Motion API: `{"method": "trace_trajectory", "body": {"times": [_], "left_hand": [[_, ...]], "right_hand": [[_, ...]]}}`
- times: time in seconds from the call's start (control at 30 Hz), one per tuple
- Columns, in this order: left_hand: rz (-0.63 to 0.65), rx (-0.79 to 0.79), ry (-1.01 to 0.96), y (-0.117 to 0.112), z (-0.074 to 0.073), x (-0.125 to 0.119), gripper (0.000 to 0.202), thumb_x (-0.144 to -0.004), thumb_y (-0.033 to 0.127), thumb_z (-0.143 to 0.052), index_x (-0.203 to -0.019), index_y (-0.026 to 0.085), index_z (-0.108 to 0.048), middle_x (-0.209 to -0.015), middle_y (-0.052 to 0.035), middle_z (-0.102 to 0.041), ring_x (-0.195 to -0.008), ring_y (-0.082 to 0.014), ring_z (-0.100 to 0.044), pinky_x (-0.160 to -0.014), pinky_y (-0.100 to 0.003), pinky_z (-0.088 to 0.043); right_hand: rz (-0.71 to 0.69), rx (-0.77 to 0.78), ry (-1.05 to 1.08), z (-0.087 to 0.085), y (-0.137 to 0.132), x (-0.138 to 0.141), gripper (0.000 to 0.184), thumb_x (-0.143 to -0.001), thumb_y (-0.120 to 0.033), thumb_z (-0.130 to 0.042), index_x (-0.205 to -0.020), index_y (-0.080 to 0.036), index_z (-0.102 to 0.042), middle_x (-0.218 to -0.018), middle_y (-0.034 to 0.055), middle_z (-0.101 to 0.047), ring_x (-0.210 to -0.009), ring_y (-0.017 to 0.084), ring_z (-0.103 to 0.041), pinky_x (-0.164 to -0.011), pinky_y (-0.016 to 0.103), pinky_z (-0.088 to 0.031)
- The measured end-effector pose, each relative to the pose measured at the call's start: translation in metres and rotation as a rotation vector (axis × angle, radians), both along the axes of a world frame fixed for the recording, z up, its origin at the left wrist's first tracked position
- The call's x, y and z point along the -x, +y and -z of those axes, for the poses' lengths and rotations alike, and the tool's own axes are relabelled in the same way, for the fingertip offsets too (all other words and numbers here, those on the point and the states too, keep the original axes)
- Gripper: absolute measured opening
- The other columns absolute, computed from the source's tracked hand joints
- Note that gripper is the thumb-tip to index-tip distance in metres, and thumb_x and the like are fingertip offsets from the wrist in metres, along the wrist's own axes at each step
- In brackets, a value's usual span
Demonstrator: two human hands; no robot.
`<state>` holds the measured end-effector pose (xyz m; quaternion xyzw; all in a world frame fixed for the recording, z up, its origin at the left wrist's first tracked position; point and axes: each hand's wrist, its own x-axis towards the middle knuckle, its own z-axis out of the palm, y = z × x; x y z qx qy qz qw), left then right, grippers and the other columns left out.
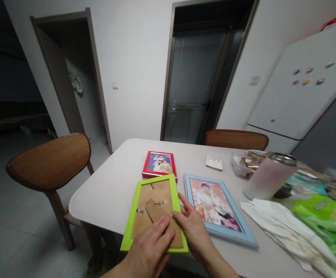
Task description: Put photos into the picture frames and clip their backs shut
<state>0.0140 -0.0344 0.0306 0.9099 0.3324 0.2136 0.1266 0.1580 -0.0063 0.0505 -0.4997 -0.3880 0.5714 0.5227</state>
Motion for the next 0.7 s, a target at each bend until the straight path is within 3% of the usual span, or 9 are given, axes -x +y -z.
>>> {"method": "trace_trajectory", "body": {"times": [0.1,0.2,0.37,0.5,0.6,0.7], "left_hand": [[0.022,0.05,0.055,0.0,0.006,0.003,0.045,-0.071,0.014,-0.05,-0.115,0.012,-0.043,-0.126,-0.0133,-0.041,-0.117,-0.0242,-0.035,-0.096,-0.035,-0.033],[-0.028,0.094,0.064,0.005,0.009,0.017,0.049,-0.068,0.022,-0.058,-0.114,0.013,-0.044,-0.124,-0.0132,-0.044,-0.115,-0.0254,-0.038,-0.097,-0.038,-0.032],[-0.195,0.106,0.015,0.016,0.015,0.046,0.058,-0.063,0.042,-0.064,-0.109,0.01,-0.047,-0.121,-0.0178,-0.045,-0.112,-0.0297,-0.039,-0.096,-0.046,-0.03],[-0.171,0.098,-0.05,0.018,0.023,0.054,0.047,-0.065,0.042,-0.062,-0.101,0.013,-0.052,-0.115,-0.0144,-0.051,-0.109,-0.0275,-0.043,-0.096,-0.045,-0.029],[-0.139,0.098,-0.1,0.016,0.024,0.054,0.04,-0.066,0.041,-0.062,-0.096,0.014,-0.054,-0.112,-0.0129,-0.052,-0.107,-0.0264,-0.043,-0.096,-0.045,-0.026],[-0.103,0.132,-0.126,0.016,0.022,0.054,0.033,-0.066,0.037,-0.064,-0.09,0.017,-0.054,-0.108,-0.0088,-0.055,-0.105,-0.0235,-0.045,-0.096,-0.041,-0.028]], "right_hand": [[-0.013,-0.028,-0.278,0.025,0.009,-0.01,0.072,-0.063,-0.019,-0.051,-0.129,-0.012,-0.022,-0.095,0.0082,-0.064,-0.083,0.021,-0.06,-0.076,0.033,-0.046],[-0.007,-0.083,-0.725,0.042,0.014,-0.018,0.063,-0.063,-0.021,-0.048,-0.123,-0.008,-0.035,-0.098,0.0116,-0.062,-0.087,0.022,-0.058,-0.078,0.034,-0.044],[-0.078,-0.203,-1.211,0.046,0.015,-0.022,0.05,-0.065,-0.02,-0.043,-0.112,-0.005,-0.049,-0.105,0.0152,-0.057,-0.096,0.023,-0.052,-0.085,0.034,-0.039],[-0.107,-0.328,-1.346,0.036,0.019,-0.012,0.038,-0.067,-0.02,-0.046,-0.102,-0.011,-0.057,-0.101,0.0128,-0.056,-0.095,0.023,-0.05,-0.086,0.035,-0.036],[-0.146,-0.468,-1.292,0.028,0.028,0.012,0.029,-0.072,-0.024,-0.046,-0.095,-0.017,-0.06,-0.104,0.0097,-0.055,-0.097,0.021,-0.047,-0.086,0.032,-0.035],[-0.276,-0.538,-1.229,0.024,0.039,0.043,0.02,-0.073,-0.026,-0.048,-0.082,-0.018,-0.063,-0.089,0.0065,-0.059,-0.086,0.017,-0.05,-0.078,0.027,-0.037]]}}
